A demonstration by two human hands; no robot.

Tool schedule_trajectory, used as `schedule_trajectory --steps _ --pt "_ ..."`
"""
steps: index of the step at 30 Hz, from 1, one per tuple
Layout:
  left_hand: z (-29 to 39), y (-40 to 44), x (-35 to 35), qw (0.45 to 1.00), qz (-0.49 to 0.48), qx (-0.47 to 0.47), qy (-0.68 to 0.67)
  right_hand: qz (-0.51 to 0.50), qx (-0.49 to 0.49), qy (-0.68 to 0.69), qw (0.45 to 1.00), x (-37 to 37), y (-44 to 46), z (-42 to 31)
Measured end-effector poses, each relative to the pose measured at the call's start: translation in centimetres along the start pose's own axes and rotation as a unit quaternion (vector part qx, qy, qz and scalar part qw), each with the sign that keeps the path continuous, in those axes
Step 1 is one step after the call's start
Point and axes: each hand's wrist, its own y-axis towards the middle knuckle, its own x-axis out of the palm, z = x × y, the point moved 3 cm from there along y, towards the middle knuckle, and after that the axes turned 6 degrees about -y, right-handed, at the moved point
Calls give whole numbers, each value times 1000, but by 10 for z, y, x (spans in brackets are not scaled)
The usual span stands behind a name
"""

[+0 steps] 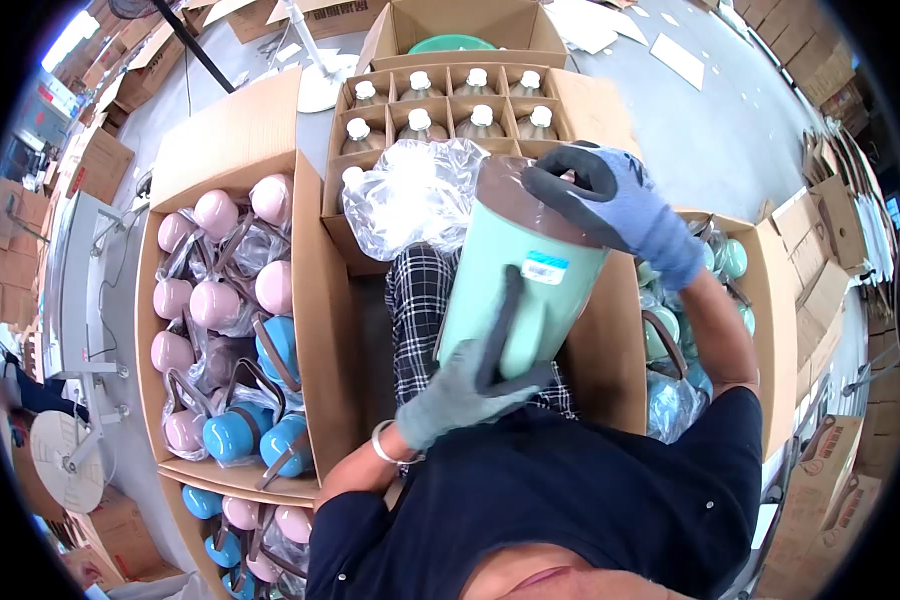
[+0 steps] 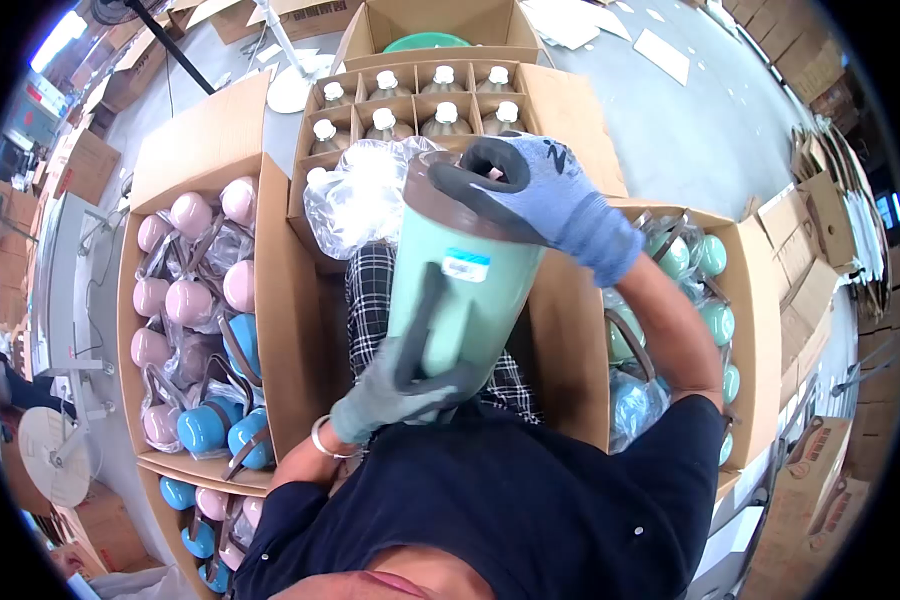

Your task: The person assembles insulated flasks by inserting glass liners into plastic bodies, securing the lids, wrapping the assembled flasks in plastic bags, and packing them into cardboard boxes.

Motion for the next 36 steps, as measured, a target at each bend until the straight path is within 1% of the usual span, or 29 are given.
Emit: schedule_trajectory --steps 1,2,3,4,5,6,8,9,11,13,15,16,18,20,21,22,23,25,26,27,28,29,30,31,32,33,34,35,36 --pt "-3 -3 -11 999 18 -35 -34 -16 -102 -48 993 -6 -1 1" --pt "-7 -6 -23 995 39 -69 -69 37 -247 -123 960 -14 2 7" --pt "-10 -8 -35 988 62 -101 -104 16 -256 -34 966 -8 5 31" --pt "-14 -10 -45 976 67 -153 -139 -93 -133 -14 987 -17 8 24" --pt "-19 -12 -50 961 71 -205 -174 -198 -7 5 980 -31 8 14" --pt "-21 -13 -53 967 86 -179 -159 -223 21 35 974 -41 7 3" --pt "-39 -14 -60 964 73 -182 -179 -274 80 96 954 -50 1 -11" --pt "-39 -14 -65 952 61 -211 -212 -253 1 89 963 -51 -3 -15" --pt "-50 -16 -75 919 17 -271 -287 -155 -62 280 945 -45 -10 -26" --pt "-54 -10 -84 932 -38 -214 -289 -147 -129 307 931 -43 -6 -38" --pt "-59 -9 -83 945 -6 -193 -265 -233 -44 245 940 -48 -7 -41" --pt "-62 -8 -84 951 9 -182 -251 -262 -16 166 951 -50 -6 -42" --pt "-99 -11 -89 968 -15 -170 -186 -312 45 8 949 -49 -8 -40" --pt "-89 2 -87 902 -95 -231 -351 -228 -134 -176 948 -52 -7 -46" --pt "-91 4 -85 916 -91 -204 -333 -178 -224 -262 922 -52 -4 -50" --pt "-90 7 -84 929 -86 -177 -314 -191 -208 -225 933 -60 9 -59" --pt "-87 4 -83 915 -96 -205 -333 -219 -177 -214 935 -55 11 -57" --pt "-67 1 -72 904 -58 -254 -340 -277 -116 -195 934 -46 7 -45" --pt "-60 -5 -61 934 -31 -197 -296 -268 -49 -151 950 -35 -4 -25" --pt "-37 -10 -49 949 14 -231 -215 -269 123 -62 953 -28 -11 -9" --pt "-31 -14 -31 982 37 -150 -108 -225 156 -92 957 -17 -19 15" --pt "-18 -16 -9 994 63 -86 5 -260 149 -50 953 -3 -24 36" --pt "-5 -18 14 986 102 -29 124 -290 141 -9 946 8 -23 58" --pt "-3 -17 18 976 101 0 195 -319 131 29 938 12 -12 61" --pt "-2 -16 22 958 105 28 265 -332 230 18 915 13 -5 68" --pt "-14 -11 11 950 108 98 275 -339 327 7 882 11 10 57" --pt "-22 -2 -12 993 54 -14 105 -344 421 -5 840 9 19 54" --pt "-31 4 -34 983 46 -147 -104 -366 307 -95 873 10 34 56" --pt "-38 8 -56 928 75 -269 -248 -297 159 -52 940 8 49 45"
